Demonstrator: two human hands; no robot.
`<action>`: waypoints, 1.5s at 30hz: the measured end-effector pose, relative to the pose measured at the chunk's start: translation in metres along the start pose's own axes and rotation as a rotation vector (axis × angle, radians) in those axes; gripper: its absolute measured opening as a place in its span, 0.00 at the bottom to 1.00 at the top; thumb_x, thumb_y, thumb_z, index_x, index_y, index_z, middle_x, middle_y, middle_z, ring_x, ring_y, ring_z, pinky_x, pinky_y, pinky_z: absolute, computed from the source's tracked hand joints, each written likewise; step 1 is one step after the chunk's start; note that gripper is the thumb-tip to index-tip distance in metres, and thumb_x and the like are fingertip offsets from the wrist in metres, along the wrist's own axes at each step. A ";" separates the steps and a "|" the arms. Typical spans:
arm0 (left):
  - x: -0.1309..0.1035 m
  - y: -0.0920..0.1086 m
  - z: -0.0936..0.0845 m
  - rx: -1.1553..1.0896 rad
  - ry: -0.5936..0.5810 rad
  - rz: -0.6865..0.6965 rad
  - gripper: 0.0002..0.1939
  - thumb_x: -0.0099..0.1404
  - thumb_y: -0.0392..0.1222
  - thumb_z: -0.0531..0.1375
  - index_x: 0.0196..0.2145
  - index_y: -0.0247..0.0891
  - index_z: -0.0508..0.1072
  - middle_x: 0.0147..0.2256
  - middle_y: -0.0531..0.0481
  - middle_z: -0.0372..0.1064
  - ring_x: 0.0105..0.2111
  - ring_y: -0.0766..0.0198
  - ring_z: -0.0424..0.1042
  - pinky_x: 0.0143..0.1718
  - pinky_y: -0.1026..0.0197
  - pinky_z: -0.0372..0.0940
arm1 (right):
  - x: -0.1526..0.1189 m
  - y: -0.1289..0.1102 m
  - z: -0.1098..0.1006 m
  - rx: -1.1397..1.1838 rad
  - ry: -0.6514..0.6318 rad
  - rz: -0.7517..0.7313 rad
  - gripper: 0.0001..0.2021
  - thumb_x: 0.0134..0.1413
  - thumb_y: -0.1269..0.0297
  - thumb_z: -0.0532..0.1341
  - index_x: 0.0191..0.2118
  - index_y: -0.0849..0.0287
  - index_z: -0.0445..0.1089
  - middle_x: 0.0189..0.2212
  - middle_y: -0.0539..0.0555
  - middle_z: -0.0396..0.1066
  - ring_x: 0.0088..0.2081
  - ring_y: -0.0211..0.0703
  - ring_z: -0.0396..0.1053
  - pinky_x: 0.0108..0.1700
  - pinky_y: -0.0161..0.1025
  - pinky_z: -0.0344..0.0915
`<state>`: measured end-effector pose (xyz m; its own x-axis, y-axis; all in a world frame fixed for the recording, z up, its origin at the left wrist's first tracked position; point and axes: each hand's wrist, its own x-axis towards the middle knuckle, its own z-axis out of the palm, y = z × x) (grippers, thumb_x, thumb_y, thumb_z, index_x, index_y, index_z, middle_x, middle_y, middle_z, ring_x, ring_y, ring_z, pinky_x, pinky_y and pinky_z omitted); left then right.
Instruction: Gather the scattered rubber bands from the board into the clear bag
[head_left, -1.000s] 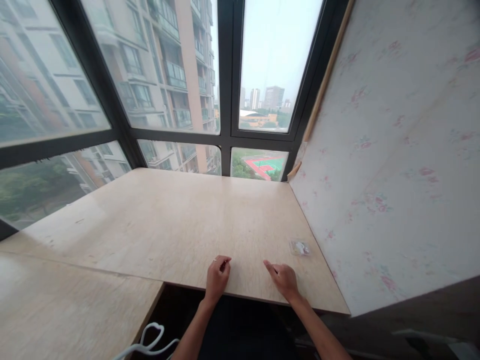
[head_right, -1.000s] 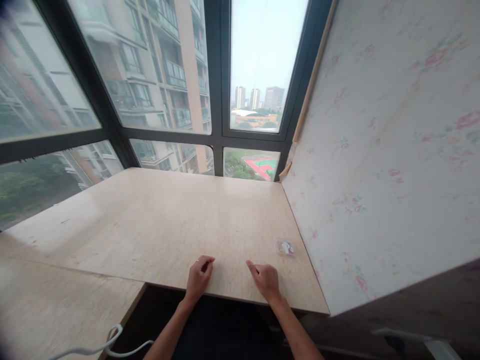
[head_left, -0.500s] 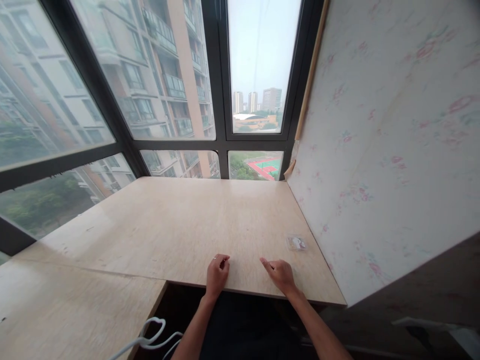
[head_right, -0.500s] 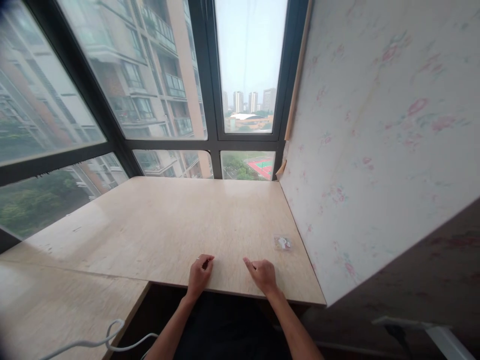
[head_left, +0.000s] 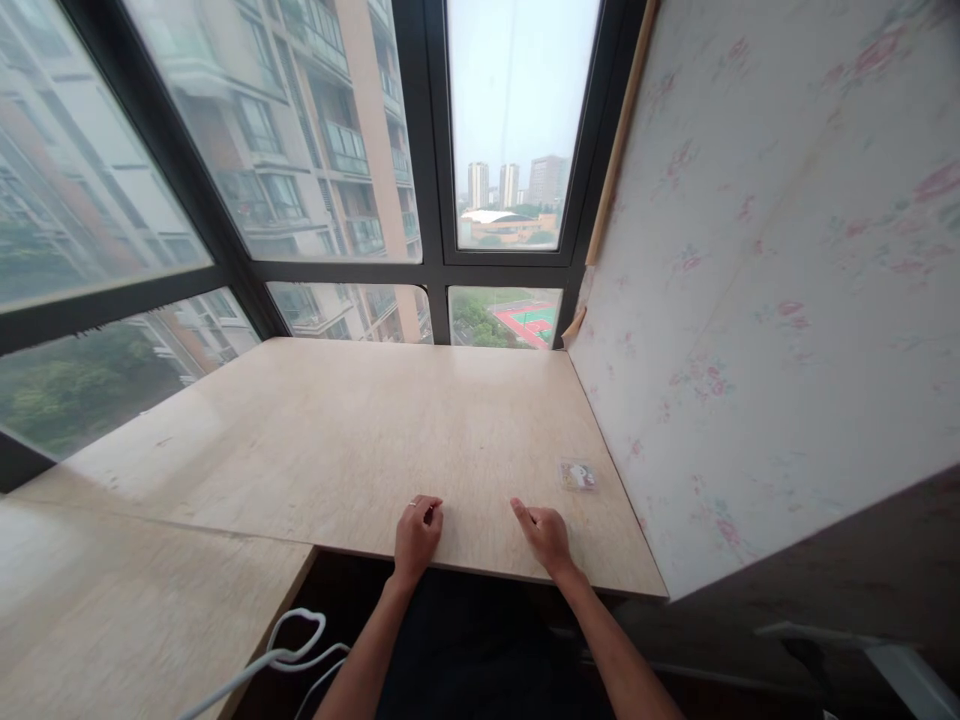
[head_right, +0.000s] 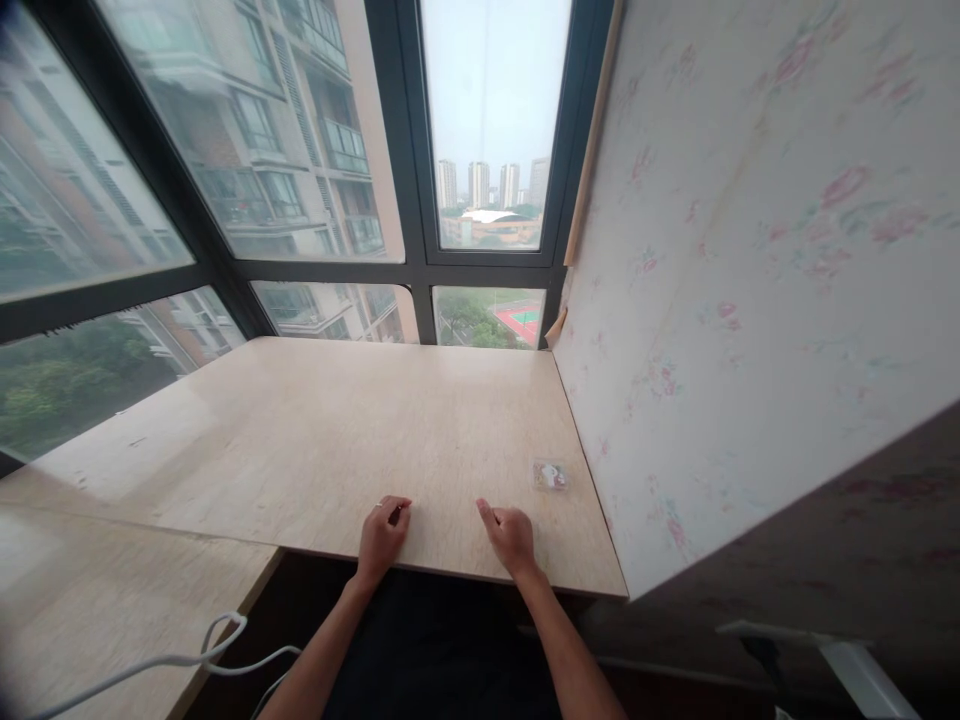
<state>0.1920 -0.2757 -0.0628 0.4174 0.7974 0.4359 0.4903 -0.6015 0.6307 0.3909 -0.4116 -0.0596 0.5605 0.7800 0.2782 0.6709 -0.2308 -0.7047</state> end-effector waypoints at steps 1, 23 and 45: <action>0.000 0.001 0.000 0.011 0.005 0.002 0.10 0.61 0.37 0.51 0.31 0.37 0.72 0.31 0.46 0.71 0.30 0.61 0.70 0.33 0.59 0.65 | 0.001 0.001 0.000 0.018 0.000 0.013 0.29 0.60 0.44 0.47 0.14 0.57 0.43 0.13 0.46 0.43 0.17 0.32 0.47 0.22 0.35 0.40; 0.003 -0.001 0.004 0.137 -0.008 0.054 0.12 0.64 0.41 0.51 0.33 0.39 0.75 0.35 0.47 0.73 0.32 0.59 0.72 0.34 0.60 0.66 | 0.014 -0.002 0.005 -0.002 0.112 0.112 0.28 0.60 0.49 0.47 0.13 0.57 0.47 0.12 0.45 0.43 0.16 0.32 0.45 0.22 0.36 0.38; 0.003 -0.009 0.000 0.044 -0.046 0.128 0.12 0.64 0.40 0.51 0.36 0.39 0.74 0.36 0.46 0.73 0.37 0.56 0.71 0.38 0.57 0.65 | 0.004 -0.006 0.006 -0.010 0.068 0.135 0.27 0.59 0.47 0.47 0.14 0.56 0.44 0.14 0.45 0.42 0.17 0.31 0.43 0.21 0.34 0.40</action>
<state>0.1889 -0.2682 -0.0672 0.5125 0.7117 0.4805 0.4637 -0.7003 0.5427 0.3862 -0.4032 -0.0580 0.6777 0.7000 0.2254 0.5919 -0.3373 -0.7321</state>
